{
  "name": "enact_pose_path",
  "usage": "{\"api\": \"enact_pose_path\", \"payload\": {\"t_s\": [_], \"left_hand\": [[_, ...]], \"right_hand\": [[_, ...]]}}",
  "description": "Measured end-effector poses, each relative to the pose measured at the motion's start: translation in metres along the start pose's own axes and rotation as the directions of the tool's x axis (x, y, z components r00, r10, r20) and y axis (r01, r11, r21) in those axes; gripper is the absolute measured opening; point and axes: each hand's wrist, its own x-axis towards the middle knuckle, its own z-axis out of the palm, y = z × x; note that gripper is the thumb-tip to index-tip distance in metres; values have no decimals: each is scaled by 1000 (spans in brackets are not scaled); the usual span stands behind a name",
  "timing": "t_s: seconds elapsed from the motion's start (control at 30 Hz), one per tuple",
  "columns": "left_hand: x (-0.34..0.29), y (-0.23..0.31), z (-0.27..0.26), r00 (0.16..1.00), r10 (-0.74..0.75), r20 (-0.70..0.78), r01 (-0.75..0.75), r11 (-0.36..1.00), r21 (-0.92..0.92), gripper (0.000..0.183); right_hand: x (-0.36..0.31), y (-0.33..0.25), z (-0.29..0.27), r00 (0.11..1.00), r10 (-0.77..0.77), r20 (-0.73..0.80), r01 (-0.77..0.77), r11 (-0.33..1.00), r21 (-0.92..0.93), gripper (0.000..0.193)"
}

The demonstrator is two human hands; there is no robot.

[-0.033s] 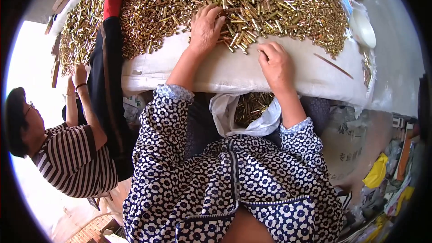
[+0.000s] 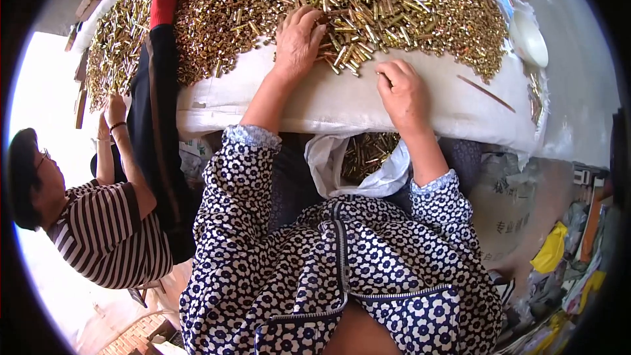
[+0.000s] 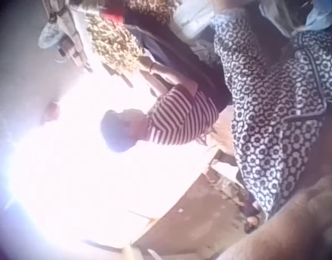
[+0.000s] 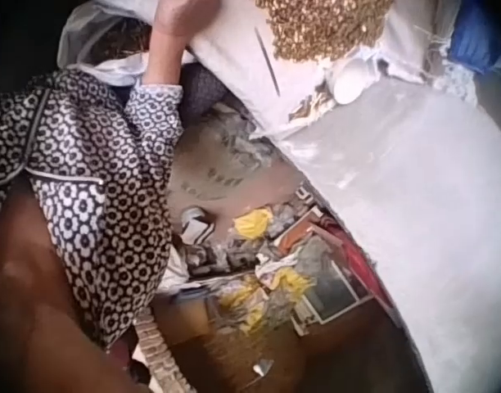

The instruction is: The person sorts and inspects small brass metal components by hand on a white cloth workspace.

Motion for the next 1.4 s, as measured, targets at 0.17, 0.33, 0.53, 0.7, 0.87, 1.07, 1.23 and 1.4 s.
{"api": "enact_pose_path", "payload": {"t_s": [0.17, 0.33, 0.53, 0.7, 0.87, 1.07, 1.23, 1.4], "left_hand": [[-10, 13, -11, 985, 82, -151, -63, 990, 126, 32], [-28, 53, -29, 993, -23, 117, 10, 994, 108, 18], [-26, 54, -23, 991, 17, 135, -52, 965, 257, 13], [-37, 69, -26, 993, 57, 102, -77, 976, 204, 14], [-62, 68, -19, 968, 171, 182, -212, 948, 238, 15], [-69, 69, -20, 989, 39, 140, -35, 999, -30, 16], [-75, 73, -22, 969, -89, 232, 171, 917, -361, 13], [-80, 76, -22, 936, -157, 314, 323, 735, -596, 9]], "right_hand": [[0, 14, -5, 995, -90, 42, 92, 994, -60, 11], [10, 12, -5, 983, -183, -17, 183, 983, -32, 10], [13, 7, -3, 984, -169, -57, 173, 982, 82, 10], [8, 12, 1, 1000, 1, -16, 4, 954, 300, 11], [3, 2, -8, 984, 113, 141, -167, 865, 473, 8], [0, -5, -8, 971, 102, 214, -219, 734, 643, 8], [0, -6, -6, 929, 133, 345, -352, 601, 717, 10], [0, -7, -4, 928, 92, 361, -343, 587, 733, 11]]}}
